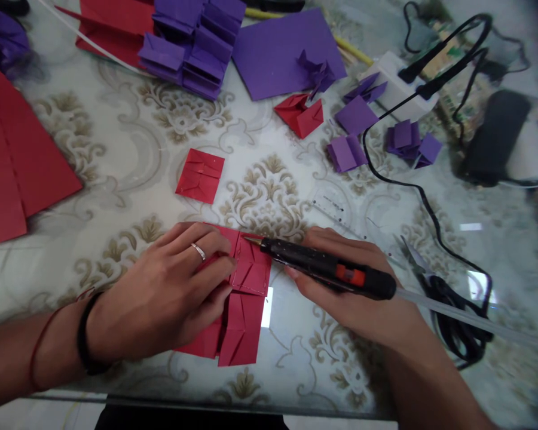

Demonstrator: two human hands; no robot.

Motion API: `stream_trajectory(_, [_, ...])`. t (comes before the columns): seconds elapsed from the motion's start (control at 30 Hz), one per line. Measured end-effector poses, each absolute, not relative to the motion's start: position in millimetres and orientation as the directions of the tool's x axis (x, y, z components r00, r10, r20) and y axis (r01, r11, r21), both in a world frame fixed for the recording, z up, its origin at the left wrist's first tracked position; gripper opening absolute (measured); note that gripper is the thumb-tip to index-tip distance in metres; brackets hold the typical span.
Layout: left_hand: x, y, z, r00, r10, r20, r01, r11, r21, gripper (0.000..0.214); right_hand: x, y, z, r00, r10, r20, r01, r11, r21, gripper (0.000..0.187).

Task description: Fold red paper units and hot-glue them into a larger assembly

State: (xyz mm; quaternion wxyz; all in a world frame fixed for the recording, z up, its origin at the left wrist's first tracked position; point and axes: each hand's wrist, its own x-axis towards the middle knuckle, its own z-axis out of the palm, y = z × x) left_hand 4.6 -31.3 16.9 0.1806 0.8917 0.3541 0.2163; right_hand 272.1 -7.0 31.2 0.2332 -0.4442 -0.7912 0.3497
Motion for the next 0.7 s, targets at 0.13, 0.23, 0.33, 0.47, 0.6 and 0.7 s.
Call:
stream_trajectory(0.13, [4.5, -30.5, 16.7, 0.653, 0.711, 0.261, 0.553, -0.683, 0.477, 0.009, 271.3, -6.4, 31.7, -0.49, 0.871, 0.041, 0.559, 0.35, -0.752, 0.029])
stream_trajectory(0.23, [3.9, -30.8, 17.5, 0.655, 0.712, 0.253, 0.556, -0.681, 0.477, 0.008, 272.1, -6.2, 31.0, -0.48, 0.876, 0.034, 0.565, 0.339, -0.752, 0.03])
stream_trajectory(0.33, [3.6, -31.3, 18.0, 0.65, 0.717, 0.252, 0.558, -0.676, 0.481, 0.007, 272.5, -6.2, 30.3, -0.478, 0.878, 0.033, 0.563, 0.334, -0.756, 0.029])
stream_trajectory(0.47, [3.6, -31.4, 17.6, 0.653, 0.713, 0.255, 0.556, -0.68, 0.477, 0.006, 274.4, -7.0, 29.4, -0.475, 0.879, 0.03, 0.565, 0.331, -0.756, 0.029])
stream_trajectory(0.6, [3.8, -30.9, 18.2, 0.655, 0.712, 0.253, 0.552, -0.679, 0.483, 0.006, 281.1, -8.1, 29.5, -0.496, 0.868, 0.012, 0.538, 0.319, -0.78, 0.026])
stream_trajectory(0.7, [4.2, -30.1, 19.7, 0.66, 0.711, 0.242, 0.552, -0.678, 0.486, 0.008, 287.8, -8.8, 30.0, -0.531, 0.848, 0.001, 0.504, 0.317, -0.804, 0.026])
